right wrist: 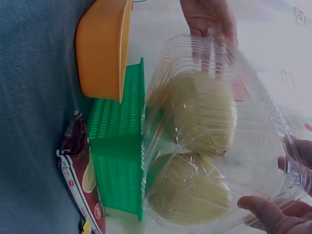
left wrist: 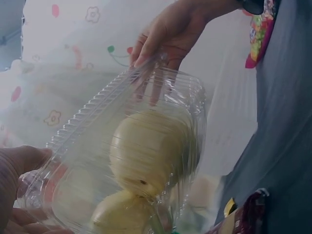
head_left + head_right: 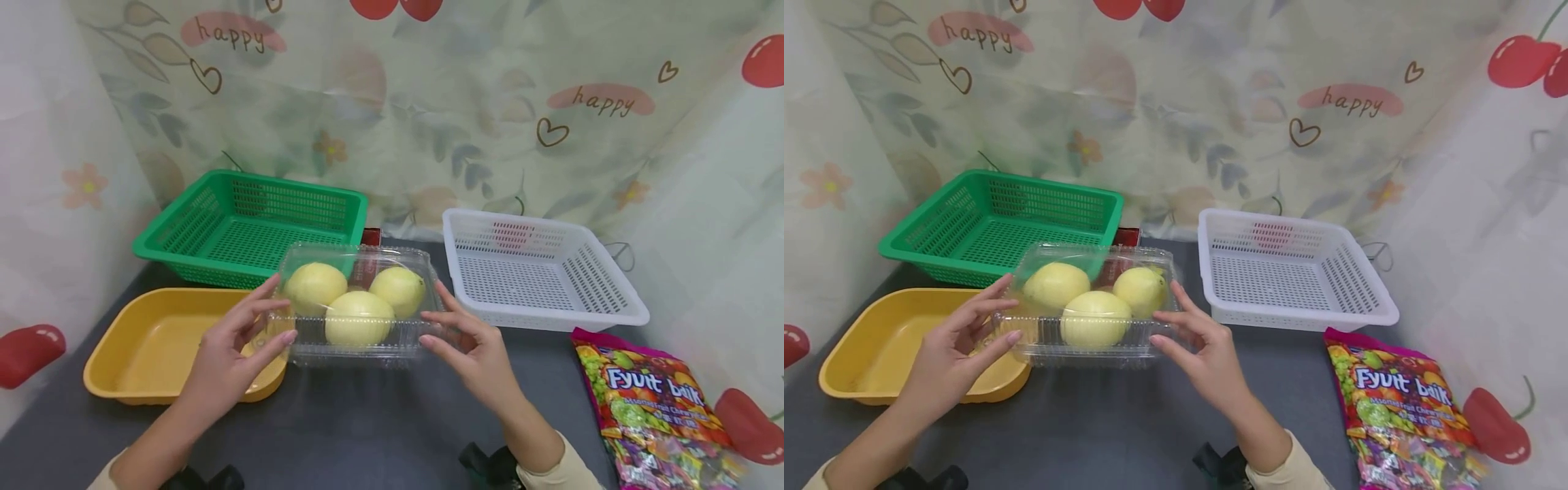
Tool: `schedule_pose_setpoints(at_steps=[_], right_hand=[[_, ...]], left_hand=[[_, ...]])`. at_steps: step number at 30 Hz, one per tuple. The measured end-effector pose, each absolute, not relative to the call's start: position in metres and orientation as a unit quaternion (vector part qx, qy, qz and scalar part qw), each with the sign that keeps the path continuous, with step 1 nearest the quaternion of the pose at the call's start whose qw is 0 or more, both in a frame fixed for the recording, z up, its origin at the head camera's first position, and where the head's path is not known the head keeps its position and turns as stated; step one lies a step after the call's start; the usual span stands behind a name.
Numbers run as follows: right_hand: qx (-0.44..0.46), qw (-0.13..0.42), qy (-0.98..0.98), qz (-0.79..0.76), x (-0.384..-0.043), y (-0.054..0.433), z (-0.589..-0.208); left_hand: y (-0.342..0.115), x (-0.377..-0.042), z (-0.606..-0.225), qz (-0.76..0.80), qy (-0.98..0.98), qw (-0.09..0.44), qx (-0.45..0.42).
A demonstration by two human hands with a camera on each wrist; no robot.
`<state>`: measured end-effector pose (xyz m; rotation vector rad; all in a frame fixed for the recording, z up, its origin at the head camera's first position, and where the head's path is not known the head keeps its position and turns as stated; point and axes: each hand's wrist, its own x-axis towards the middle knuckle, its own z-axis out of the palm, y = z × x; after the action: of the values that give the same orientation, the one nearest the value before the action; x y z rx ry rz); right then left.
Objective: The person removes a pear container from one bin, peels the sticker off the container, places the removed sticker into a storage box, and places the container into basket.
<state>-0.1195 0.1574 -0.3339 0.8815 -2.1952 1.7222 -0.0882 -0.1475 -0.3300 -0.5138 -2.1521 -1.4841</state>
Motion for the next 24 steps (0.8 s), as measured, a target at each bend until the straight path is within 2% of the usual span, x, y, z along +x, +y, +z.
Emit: schedule_pose_setpoints(at_steps=[13,24], right_hand=[[0.299,0.080,-0.730,0.609,-0.142,0.136,-0.312],[0.287,0.073,-0.731,0.615,-0.174,0.108,-0.303]], left_hand=[[-0.167,-0.101,-0.308,-0.518,-0.805,0.241,-0.158],[-0.186,-0.130,-0.298,-0.530,-0.798,0.254,-0.132]])
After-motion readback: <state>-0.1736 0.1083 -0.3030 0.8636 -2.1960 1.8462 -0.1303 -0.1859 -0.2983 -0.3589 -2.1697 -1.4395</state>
